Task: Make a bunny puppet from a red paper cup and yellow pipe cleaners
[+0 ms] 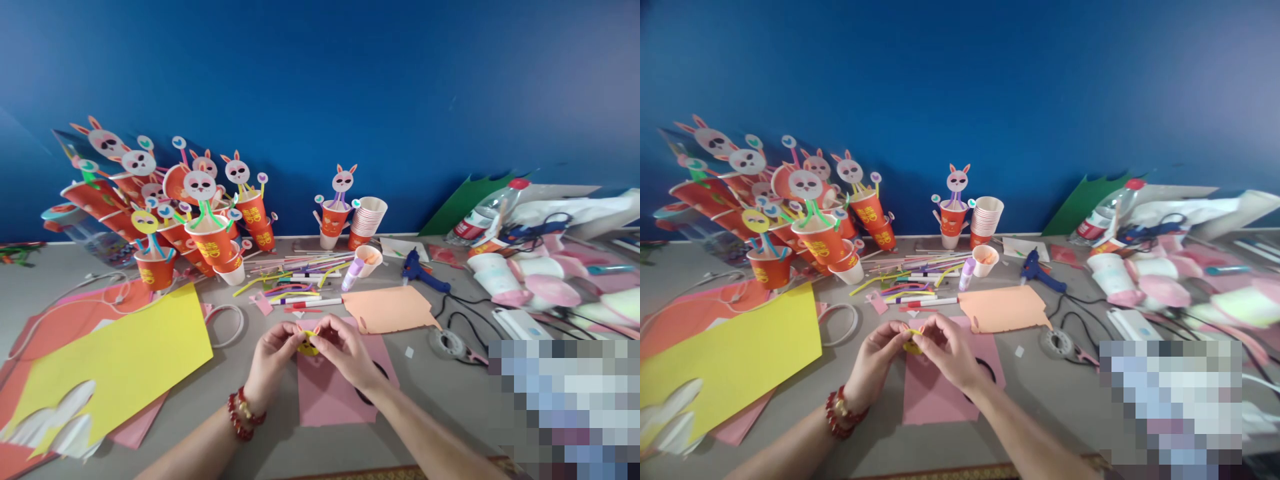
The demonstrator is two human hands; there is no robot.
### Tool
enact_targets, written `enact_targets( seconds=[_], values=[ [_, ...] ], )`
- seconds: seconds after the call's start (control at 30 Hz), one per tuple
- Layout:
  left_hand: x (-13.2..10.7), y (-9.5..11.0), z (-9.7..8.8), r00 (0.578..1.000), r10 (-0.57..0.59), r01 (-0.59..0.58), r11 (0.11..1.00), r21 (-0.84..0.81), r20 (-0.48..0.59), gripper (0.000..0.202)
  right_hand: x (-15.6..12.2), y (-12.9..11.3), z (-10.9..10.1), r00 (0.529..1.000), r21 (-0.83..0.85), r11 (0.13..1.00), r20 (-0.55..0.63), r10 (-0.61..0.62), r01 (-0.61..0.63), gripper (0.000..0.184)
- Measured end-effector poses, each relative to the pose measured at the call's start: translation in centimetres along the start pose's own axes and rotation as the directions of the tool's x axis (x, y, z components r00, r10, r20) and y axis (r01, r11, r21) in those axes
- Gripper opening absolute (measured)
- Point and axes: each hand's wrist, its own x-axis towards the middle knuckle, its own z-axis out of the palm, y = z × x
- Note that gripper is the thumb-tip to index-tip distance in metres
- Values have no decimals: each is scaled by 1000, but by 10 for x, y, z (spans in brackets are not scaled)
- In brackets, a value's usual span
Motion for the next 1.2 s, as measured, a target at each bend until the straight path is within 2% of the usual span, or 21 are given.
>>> enact_targets(
  seconds=[0.1, 0.23, 0.5, 0.67, 0.83, 0.93, 1.03, 1.13, 1.2],
  values=[
    [-1, -1, 0, 999, 24, -26, 998, 65, 25, 21, -1, -3, -3, 996, -92, 993, -45, -81, 77, 24],
    [-3, -2, 0, 996, 36, -46, 991, 126, 79, 21, -1, -9, -3, 980, -200, 962, -21, -196, 188, 14],
    [-4, -2, 0, 988, 85, -116, 960, 256, 129, 21, -1, -10, -8, 967, -327, 912, 37, -251, 249, 12],
    [-5, 1, 1, 977, 157, -198, 919, 341, 146, 16, -1, -8, -9, 958, -400, 873, 53, -283, 280, 12],
    [-6, 3, 3, 970, 185, -235, 882, 409, 157, 15, -1, -7, -9, 957, -418, 864, 51, -286, 280, 12],
    [-6, 2, 2, 973, 147, -204, 908, 366, 179, 14, 0, -7, -9, 957, -430, 861, 29, -288, 272, 12],
    [-7, 0, 0, 975, 110, -157, 956, 246, 195, 17, 0, -7, -9, 960, -415, 872, 10, -280, 259, 13],
    [-7, 0, -3, 975, 96, -127, 981, 149, 201, 29, 1, -8, -10, 974, -340, 917, -21, -227, 207, 12],
    [-6, -1, -4, 977, 85, -111, 986, 127, 197, 29, 2, -7, -12, 983, -268, 951, -51, -174, 154, 11]
  ],
)
